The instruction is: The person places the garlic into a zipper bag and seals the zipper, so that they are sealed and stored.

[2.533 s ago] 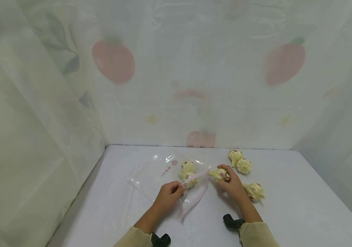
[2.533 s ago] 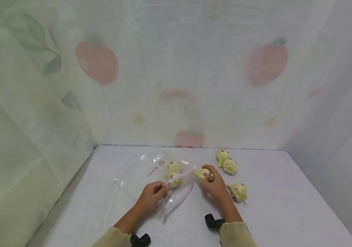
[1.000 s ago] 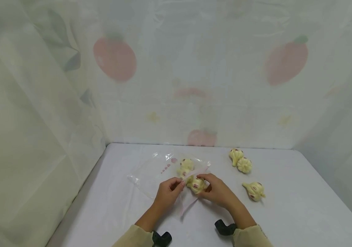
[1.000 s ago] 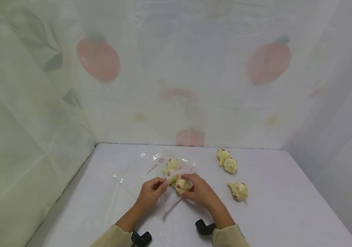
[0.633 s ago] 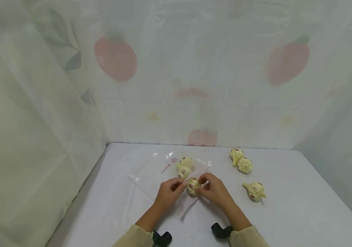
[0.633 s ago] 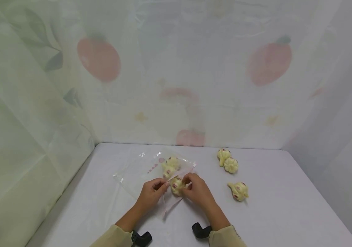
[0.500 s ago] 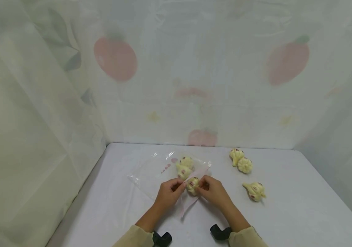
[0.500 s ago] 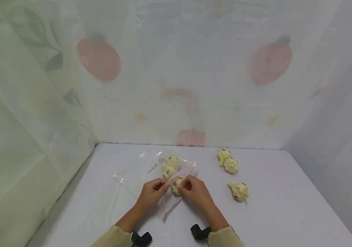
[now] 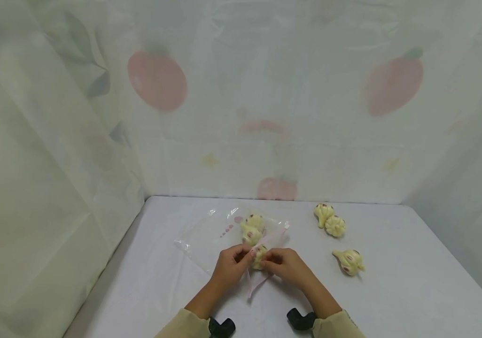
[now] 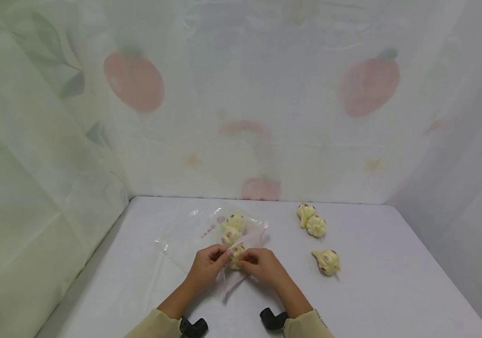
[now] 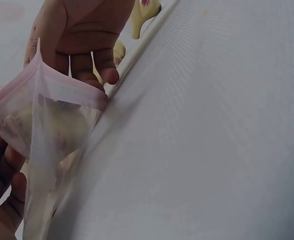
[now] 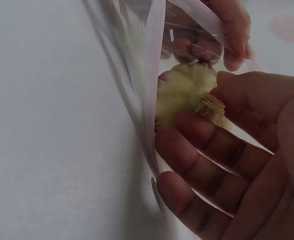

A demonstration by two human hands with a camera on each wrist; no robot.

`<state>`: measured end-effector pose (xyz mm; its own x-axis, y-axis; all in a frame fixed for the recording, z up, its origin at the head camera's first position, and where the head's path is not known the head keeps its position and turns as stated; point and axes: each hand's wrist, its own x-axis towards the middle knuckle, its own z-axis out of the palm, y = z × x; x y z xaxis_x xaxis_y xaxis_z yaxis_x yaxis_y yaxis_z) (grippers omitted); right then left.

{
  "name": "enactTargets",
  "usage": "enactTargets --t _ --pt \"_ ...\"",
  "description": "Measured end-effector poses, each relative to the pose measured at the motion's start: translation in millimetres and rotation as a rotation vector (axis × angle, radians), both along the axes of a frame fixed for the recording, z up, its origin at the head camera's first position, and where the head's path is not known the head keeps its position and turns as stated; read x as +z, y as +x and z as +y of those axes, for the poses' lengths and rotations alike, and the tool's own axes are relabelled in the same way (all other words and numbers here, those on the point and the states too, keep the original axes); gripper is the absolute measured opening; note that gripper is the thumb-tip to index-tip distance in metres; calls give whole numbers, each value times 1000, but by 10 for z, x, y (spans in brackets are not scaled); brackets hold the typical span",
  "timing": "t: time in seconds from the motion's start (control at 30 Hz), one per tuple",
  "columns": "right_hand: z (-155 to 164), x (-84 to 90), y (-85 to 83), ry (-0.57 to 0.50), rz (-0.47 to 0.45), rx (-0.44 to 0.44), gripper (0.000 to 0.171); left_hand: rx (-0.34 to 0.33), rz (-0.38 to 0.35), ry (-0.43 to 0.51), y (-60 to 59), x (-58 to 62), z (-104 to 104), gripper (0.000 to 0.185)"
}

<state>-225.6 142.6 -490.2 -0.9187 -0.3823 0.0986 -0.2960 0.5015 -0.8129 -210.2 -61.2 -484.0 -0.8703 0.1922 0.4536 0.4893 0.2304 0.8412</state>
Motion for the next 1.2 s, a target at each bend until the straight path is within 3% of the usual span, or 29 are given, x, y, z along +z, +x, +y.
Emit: enactTargets --t 0.17,0.47,0.63,0.8,0.97,1.2 --pt "3 -7 -7 6 -23 11 18 -3 24 2 -2 -2 7 9" --pt "0 -51 -8 14 -28 101 53 -18 23 0 0 7 -16 10" --pt "-11 -30 -10 19 -57 114 55 -13 1 9 -1 1 -40 11" --pt "52 23 -42 46 -37 95 47 12 -44 14 4 12 -56 11" --pt "245 173 -79 74 36 -10 38 27 -83 20 -7 -3 -48 10" --pt "742 471 -85 177 218 -285 36 54 -77 36 -173 -272 -18 7"
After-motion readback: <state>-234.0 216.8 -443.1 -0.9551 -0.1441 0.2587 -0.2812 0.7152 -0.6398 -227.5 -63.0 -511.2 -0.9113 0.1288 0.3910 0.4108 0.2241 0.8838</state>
